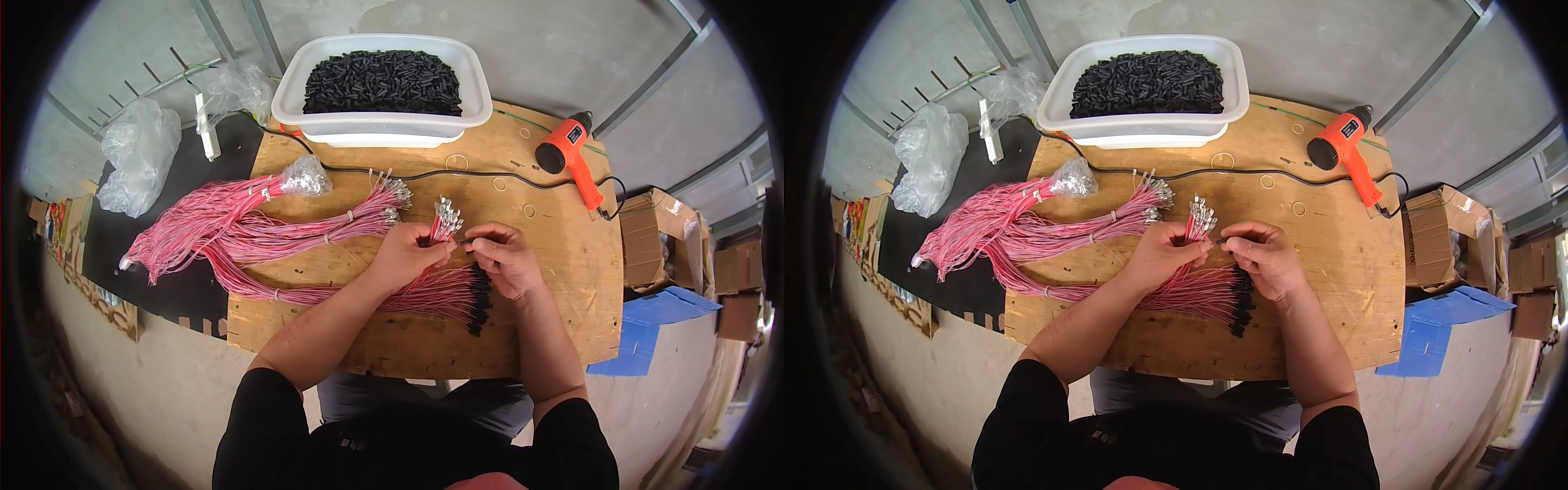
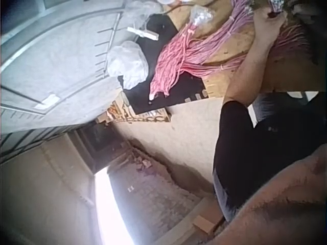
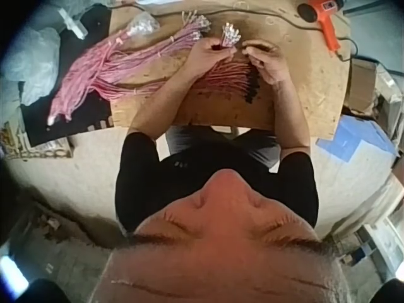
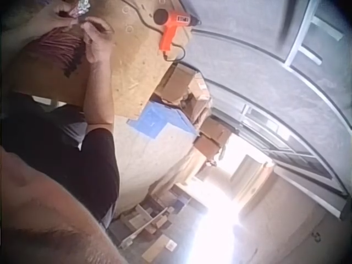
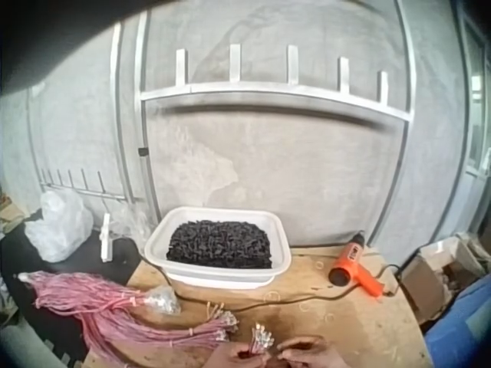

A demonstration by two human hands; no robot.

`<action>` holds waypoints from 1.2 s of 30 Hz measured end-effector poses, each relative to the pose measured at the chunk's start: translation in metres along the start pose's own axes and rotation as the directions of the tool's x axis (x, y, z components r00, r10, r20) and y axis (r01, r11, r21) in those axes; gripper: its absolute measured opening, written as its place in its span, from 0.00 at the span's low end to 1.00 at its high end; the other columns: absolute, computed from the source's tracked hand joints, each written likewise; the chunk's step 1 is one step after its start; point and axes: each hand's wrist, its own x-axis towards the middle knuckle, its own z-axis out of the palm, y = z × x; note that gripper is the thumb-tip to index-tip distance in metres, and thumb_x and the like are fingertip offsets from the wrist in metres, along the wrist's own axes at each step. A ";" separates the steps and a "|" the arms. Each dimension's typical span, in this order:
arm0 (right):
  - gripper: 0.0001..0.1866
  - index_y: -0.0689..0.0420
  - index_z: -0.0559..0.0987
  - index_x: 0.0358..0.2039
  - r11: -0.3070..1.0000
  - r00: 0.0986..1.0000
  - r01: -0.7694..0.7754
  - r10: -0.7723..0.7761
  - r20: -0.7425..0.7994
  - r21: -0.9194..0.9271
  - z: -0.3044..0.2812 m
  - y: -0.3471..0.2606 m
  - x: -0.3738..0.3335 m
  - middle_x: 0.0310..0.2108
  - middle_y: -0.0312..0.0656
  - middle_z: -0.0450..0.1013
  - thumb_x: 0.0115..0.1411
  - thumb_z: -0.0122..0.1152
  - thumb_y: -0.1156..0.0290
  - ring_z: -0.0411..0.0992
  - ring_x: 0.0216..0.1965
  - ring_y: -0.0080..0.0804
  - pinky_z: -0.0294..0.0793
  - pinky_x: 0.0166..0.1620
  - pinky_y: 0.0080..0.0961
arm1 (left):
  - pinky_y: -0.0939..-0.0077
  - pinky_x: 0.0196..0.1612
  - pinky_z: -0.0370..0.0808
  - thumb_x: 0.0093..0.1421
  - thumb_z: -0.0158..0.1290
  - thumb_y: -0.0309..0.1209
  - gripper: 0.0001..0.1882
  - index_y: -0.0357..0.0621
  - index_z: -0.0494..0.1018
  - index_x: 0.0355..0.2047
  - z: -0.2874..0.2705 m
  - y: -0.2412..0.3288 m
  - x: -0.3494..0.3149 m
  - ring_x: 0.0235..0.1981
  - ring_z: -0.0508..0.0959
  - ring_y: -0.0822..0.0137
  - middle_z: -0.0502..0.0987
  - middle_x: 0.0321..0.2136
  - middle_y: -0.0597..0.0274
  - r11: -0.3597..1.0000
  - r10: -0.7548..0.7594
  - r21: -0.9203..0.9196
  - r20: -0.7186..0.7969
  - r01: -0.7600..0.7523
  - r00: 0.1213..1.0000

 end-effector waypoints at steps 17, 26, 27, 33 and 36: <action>0.08 0.63 0.82 0.40 0.969 0.987 0.109 -0.131 -0.088 -0.221 0.000 0.002 -0.001 0.25 0.32 0.76 0.61 0.67 0.77 0.60 0.19 0.11 0.55 0.22 0.12 | 0.83 0.26 0.68 0.63 0.59 0.25 0.06 0.33 0.78 0.32 0.000 0.004 -0.001 0.23 0.72 0.80 0.76 0.21 0.68 0.999 -0.001 0.039 -0.002 0.001 1.000; 0.08 0.62 0.82 0.39 0.966 0.987 0.119 -0.141 -0.082 -0.230 -0.005 0.006 0.002 0.28 0.34 0.78 0.61 0.68 0.73 0.61 0.19 0.11 0.57 0.22 0.12 | 0.83 0.25 0.66 0.63 0.59 0.25 0.06 0.33 0.78 0.31 0.000 0.004 -0.001 0.23 0.70 0.81 0.75 0.21 0.69 0.998 0.005 0.063 -0.002 -0.005 1.000; 0.08 0.62 0.82 0.38 0.966 0.987 0.116 -0.138 -0.083 -0.233 -0.005 0.006 0.002 0.28 0.34 0.78 0.61 0.68 0.73 0.61 0.19 0.11 0.57 0.22 0.12 | 0.83 0.25 0.66 0.63 0.59 0.25 0.06 0.34 0.78 0.31 -0.001 0.004 -0.001 0.23 0.70 0.81 0.75 0.21 0.69 0.997 0.010 0.073 0.002 -0.010 1.000; 0.07 0.63 0.82 0.38 0.964 0.986 0.120 -0.143 -0.083 -0.238 -0.005 0.006 0.002 0.28 0.35 0.78 0.62 0.68 0.73 0.61 0.20 0.12 0.57 0.22 0.12 | 0.83 0.26 0.66 0.63 0.59 0.25 0.06 0.33 0.78 0.32 0.000 0.005 -0.001 0.23 0.70 0.81 0.75 0.21 0.69 0.998 0.010 0.056 0.010 -0.010 1.000; 0.08 0.64 0.81 0.39 0.973 0.989 0.112 -0.129 -0.071 -0.199 -0.006 0.004 0.002 0.29 0.37 0.78 0.63 0.66 0.72 0.61 0.20 0.12 0.56 0.22 0.12 | 0.83 0.26 0.66 0.63 0.58 0.25 0.06 0.33 0.78 0.33 -0.001 0.005 0.000 0.23 0.71 0.81 0.75 0.21 0.68 0.999 0.001 0.043 0.011 -0.002 1.000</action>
